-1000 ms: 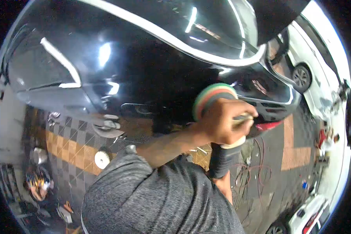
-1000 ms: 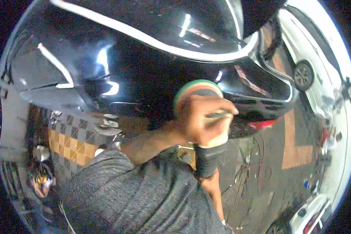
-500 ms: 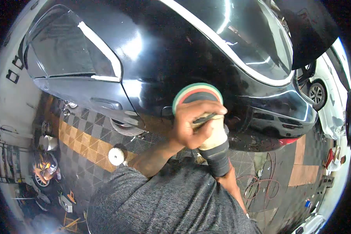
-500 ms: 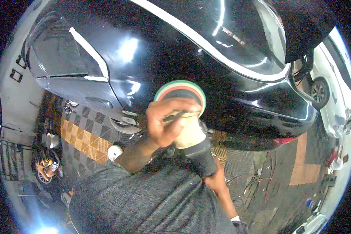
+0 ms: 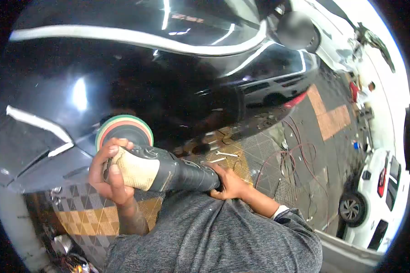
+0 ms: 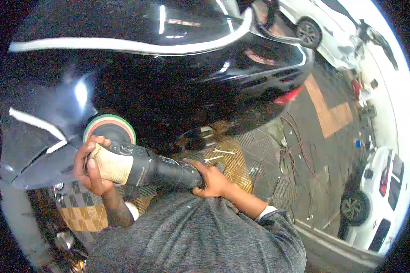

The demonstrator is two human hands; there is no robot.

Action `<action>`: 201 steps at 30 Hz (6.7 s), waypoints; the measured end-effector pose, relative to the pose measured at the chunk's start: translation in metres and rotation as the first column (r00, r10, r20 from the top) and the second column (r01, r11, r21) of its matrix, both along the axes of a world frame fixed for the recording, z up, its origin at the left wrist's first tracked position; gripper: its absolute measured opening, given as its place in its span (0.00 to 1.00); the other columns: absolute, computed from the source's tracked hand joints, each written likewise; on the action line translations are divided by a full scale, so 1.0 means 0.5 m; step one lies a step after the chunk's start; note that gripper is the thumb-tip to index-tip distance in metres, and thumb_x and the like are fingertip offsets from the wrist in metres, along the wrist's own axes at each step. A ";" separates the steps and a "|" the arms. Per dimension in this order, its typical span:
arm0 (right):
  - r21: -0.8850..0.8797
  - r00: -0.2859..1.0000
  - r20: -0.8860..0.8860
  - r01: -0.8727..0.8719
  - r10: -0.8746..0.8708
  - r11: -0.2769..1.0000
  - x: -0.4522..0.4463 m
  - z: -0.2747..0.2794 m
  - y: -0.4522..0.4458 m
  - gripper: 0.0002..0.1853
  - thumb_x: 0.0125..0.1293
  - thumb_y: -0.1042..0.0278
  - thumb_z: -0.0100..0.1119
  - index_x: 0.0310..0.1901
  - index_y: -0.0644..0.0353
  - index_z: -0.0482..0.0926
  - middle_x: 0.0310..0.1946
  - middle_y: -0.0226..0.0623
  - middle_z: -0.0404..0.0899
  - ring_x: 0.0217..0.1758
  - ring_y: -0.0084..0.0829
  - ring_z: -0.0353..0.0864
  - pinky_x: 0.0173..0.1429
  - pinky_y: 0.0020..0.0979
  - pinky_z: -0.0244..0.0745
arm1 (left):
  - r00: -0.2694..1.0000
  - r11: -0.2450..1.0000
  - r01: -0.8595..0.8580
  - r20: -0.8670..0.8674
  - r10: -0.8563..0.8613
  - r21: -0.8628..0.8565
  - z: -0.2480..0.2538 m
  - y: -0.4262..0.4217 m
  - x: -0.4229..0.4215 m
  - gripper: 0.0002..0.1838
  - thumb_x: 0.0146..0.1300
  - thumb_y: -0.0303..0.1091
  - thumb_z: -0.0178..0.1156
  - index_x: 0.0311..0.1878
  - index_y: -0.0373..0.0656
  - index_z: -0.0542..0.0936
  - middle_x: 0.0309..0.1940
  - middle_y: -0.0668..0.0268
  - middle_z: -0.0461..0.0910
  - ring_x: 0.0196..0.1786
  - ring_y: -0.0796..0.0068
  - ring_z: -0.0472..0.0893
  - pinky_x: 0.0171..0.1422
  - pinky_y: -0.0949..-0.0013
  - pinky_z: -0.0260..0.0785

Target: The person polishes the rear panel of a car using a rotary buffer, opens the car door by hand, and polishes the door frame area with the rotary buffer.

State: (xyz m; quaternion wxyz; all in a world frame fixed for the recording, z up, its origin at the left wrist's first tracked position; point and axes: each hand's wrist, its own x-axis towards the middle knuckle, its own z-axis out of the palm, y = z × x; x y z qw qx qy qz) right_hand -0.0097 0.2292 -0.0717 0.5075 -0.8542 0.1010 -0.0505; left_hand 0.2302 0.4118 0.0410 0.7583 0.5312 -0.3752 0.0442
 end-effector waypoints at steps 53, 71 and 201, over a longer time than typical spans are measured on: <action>-0.231 0.981 -0.164 -0.143 0.106 0.962 0.074 0.094 -0.083 0.28 0.45 0.69 0.72 0.51 0.69 0.80 0.43 0.61 0.84 0.48 0.58 0.85 0.53 0.46 0.80 | 0.981 0.962 -0.187 0.018 0.195 -0.198 -0.030 0.023 0.006 0.18 0.65 0.35 0.56 0.49 0.28 0.81 0.44 0.44 0.85 0.44 0.55 0.86 0.53 0.55 0.79; -0.015 0.866 -0.371 0.355 -0.334 0.935 -0.134 0.090 -0.106 0.29 0.43 0.65 0.76 0.48 0.70 0.80 0.41 0.52 0.87 0.46 0.41 0.87 0.53 0.40 0.79 | 0.965 0.992 0.119 0.231 -0.124 0.036 0.026 -0.219 -0.064 0.17 0.58 0.30 0.58 0.48 0.32 0.83 0.42 0.51 0.87 0.43 0.61 0.88 0.52 0.62 0.80; 0.094 0.987 -0.086 0.147 -0.139 0.985 -0.155 -0.388 -0.251 0.19 0.48 0.67 0.75 0.41 0.65 0.81 0.33 0.41 0.85 0.33 0.39 0.82 0.42 0.41 0.77 | 0.865 0.963 0.252 0.424 -0.267 0.092 -0.134 -0.385 -0.271 0.13 0.52 0.25 0.66 0.43 0.37 0.83 0.42 0.54 0.86 0.41 0.54 0.87 0.46 0.59 0.79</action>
